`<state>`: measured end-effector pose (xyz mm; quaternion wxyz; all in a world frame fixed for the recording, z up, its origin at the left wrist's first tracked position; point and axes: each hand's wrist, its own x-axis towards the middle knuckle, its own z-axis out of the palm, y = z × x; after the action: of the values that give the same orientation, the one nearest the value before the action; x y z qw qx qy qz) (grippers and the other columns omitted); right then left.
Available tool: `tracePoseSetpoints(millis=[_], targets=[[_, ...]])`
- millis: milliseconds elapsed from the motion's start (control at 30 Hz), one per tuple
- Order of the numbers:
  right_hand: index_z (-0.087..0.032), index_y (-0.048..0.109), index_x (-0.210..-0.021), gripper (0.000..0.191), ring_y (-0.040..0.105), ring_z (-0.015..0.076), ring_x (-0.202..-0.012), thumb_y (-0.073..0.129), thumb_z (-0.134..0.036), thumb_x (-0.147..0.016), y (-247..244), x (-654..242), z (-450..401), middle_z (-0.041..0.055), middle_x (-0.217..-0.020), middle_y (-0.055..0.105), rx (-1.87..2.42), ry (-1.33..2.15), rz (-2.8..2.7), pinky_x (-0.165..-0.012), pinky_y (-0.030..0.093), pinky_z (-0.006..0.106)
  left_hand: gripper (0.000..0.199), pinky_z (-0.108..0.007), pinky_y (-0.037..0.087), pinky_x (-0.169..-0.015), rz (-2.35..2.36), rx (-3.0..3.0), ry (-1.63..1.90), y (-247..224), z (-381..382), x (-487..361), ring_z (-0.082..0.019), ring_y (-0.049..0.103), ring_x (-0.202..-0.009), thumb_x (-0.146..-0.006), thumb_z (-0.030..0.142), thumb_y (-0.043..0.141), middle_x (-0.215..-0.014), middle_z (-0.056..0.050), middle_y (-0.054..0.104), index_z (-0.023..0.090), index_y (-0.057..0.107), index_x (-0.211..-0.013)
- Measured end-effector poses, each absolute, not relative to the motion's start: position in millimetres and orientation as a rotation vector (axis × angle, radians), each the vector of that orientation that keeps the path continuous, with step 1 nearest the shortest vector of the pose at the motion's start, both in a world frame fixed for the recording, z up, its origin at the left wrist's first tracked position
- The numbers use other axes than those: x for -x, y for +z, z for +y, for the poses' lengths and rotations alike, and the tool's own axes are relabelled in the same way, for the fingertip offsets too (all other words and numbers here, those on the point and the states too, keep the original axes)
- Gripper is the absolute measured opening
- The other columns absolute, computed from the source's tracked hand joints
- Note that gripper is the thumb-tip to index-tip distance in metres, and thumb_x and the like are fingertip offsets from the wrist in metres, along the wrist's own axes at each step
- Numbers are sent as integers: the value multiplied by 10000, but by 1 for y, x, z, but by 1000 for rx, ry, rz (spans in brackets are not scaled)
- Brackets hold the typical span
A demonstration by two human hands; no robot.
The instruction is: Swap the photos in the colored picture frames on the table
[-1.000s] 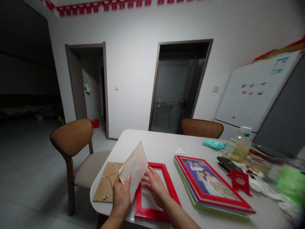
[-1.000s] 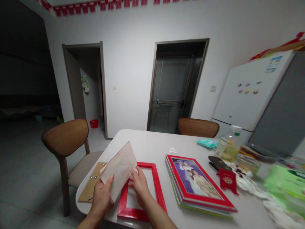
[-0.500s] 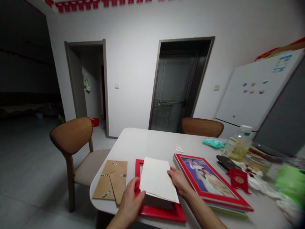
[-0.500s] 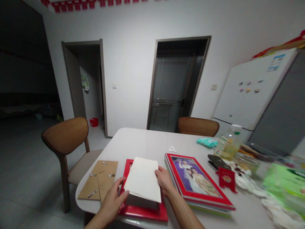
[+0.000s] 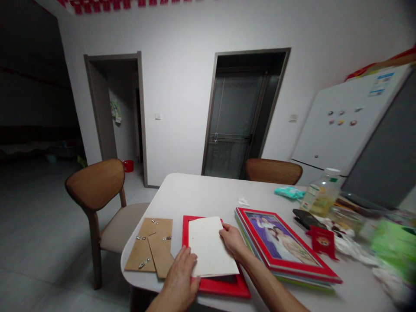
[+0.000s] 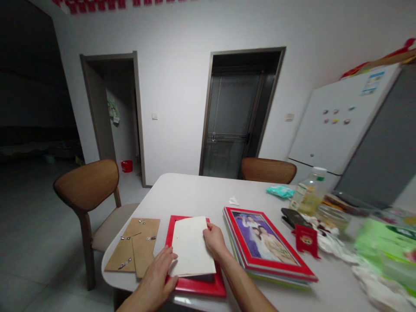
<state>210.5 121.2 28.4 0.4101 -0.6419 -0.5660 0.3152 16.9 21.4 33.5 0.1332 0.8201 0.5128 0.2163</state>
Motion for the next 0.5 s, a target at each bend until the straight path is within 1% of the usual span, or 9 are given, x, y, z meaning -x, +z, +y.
tracePoseSetpoints(millis=[133,200,300,433,500], targets=[[-104,589,-954,409,591,159,-752,344,-132,-628,28,-206,123,75,-841,654,1703,662,-1553,-630,416,206,432,-410,300,-986,1496,-2393,591,40,19,-18,-272,310,-1198,-659,76,456,-1256,-175,414,71,490,-1090],[-106,591,-936,377,580,172,-805,368,-149,-635,31,-206,122,97,-901,641,1763,577,-1617,-692,403,218,371,-395,295,-992,1487,-2392,601,42,19,-18,-255,303,-1204,-654,65,446,-1238,-134,447,113,529,-1013],[-109,581,-935,342,562,200,-858,395,-189,-659,36,-205,119,128,-927,624,1865,450,-1694,-749,382,256,279,-378,270,-1008,1457,-2388,613,43,20,-18,-225,311,-1200,-666,67,429,-1182,-72,505,163,552,-898],[-88,577,-893,312,555,268,-842,413,-249,-681,39,-203,112,185,-901,600,2002,320,-1745,-719,382,340,259,-364,259,-1013,1427,-2368,606,44,21,-18,-207,331,-1184,-678,71,418,-1135,-55,532,173,543,-880],[-83,575,-869,298,553,283,-821,421,-257,-682,38,-202,108,194,-900,585,2046,258,-1783,-691,384,359,247,-370,269,-1007,1412,-2353,613,46,21,-18,-206,358,-1164,-676,66,414,-1088,-45,558,185,549,-845]])
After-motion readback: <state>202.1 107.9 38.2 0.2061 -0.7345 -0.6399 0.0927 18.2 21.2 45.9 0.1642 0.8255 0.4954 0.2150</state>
